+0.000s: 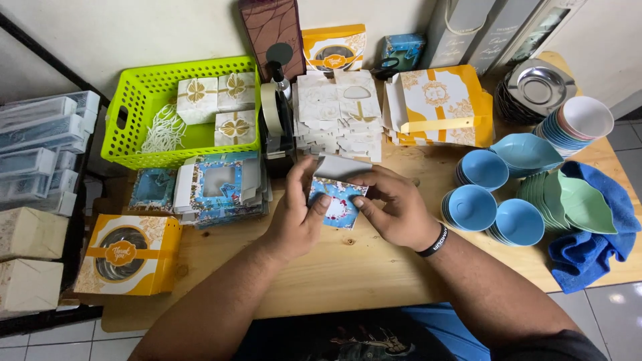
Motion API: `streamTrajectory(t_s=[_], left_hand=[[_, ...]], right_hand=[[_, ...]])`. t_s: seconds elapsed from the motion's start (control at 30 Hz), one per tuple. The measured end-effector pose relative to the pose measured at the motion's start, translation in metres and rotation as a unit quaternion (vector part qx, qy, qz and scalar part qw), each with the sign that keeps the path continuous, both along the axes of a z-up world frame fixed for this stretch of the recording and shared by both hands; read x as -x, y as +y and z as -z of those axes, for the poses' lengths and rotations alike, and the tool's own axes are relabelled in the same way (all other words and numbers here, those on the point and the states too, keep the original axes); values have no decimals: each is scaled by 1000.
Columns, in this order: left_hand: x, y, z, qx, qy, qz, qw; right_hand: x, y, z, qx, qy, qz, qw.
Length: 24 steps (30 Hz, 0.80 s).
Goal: The person assembles small gift boxes by folding and taping the cardboard packaging. They then use a small knife to trim the edges of green leaf-shaped bowls and stack them on the table.
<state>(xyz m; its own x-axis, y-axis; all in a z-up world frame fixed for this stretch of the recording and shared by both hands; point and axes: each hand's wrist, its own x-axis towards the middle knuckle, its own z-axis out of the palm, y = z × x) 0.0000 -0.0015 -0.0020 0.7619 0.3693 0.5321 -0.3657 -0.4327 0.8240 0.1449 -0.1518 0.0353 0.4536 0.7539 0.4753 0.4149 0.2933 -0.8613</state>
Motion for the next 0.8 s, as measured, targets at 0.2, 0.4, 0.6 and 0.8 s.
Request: streamTrajectory(t_s=[0.2,0.4,0.6,0.8], left_hand=[[5,12,11,-43,56,-17,997],[6,3,-6,-41,53,-50,997],[2,10,-15,-149,93,-105,979],[2,-10,-17,-225,193,-70,952]], right_hand=[[-4,-2,31,0,54,3,999],[-3,-1,13,6,20,16,1000],[-1,0,19,-23,84,-34,996],[5,6,26,43,170,-3,985]])
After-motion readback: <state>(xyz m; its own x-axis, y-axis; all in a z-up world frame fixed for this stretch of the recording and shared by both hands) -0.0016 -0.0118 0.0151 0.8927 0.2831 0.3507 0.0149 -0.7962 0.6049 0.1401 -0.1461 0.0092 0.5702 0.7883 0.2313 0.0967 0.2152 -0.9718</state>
